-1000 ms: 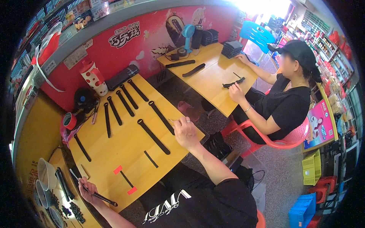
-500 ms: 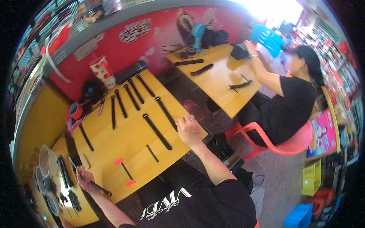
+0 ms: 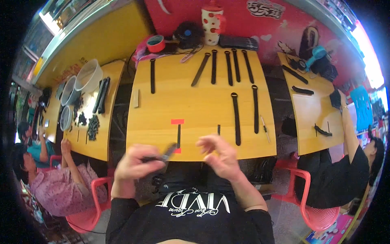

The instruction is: Assembling plastic buckles and components onto black fabric straps at a workshop bench.

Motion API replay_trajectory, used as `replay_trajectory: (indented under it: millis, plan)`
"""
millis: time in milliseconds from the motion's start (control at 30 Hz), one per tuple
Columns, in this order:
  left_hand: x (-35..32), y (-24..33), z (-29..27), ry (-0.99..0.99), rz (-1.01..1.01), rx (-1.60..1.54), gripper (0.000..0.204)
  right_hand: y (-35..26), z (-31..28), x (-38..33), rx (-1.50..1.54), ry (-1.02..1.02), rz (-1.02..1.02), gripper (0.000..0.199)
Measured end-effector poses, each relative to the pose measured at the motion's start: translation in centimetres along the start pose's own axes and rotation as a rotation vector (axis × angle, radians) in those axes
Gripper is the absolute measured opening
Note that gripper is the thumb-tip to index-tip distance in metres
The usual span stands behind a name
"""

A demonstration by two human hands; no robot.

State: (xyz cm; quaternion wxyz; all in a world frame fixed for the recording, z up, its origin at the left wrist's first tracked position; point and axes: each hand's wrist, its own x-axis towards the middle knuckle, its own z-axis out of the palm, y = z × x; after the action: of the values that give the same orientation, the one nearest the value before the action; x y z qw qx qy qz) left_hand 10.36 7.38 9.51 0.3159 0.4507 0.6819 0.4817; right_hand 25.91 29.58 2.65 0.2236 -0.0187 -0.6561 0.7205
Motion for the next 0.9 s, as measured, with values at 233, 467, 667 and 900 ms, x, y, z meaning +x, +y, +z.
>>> replay_trajectory:
  millis: [233, 467, 667, 900]
  plan:
    - [-0.7, -2.7, 1.2, -0.055, -0.01, -0.061, 0.013, -0.2, 4.0, 0.9, -0.041, -0.332, 0.133, 0.004]
    - [1.6, -11.1, -3.9, 0.776, -0.256, 0.001, 0.022, -0.7, 2.2, -0.4, 0.267, -0.384, 0.084, 0.01]
    - [2.6, -11.6, -6.5, 0.717, -0.32, -0.256, 0.023, -1.8, 2.2, 0.3, 0.24, -0.504, -0.177, 0.009]
    - [1.1, -9.4, -7.7, 0.661, -0.298, -0.173, 0.021, -2.7, 1.1, 1.0, 0.17, -0.582, -0.371, 0.014]
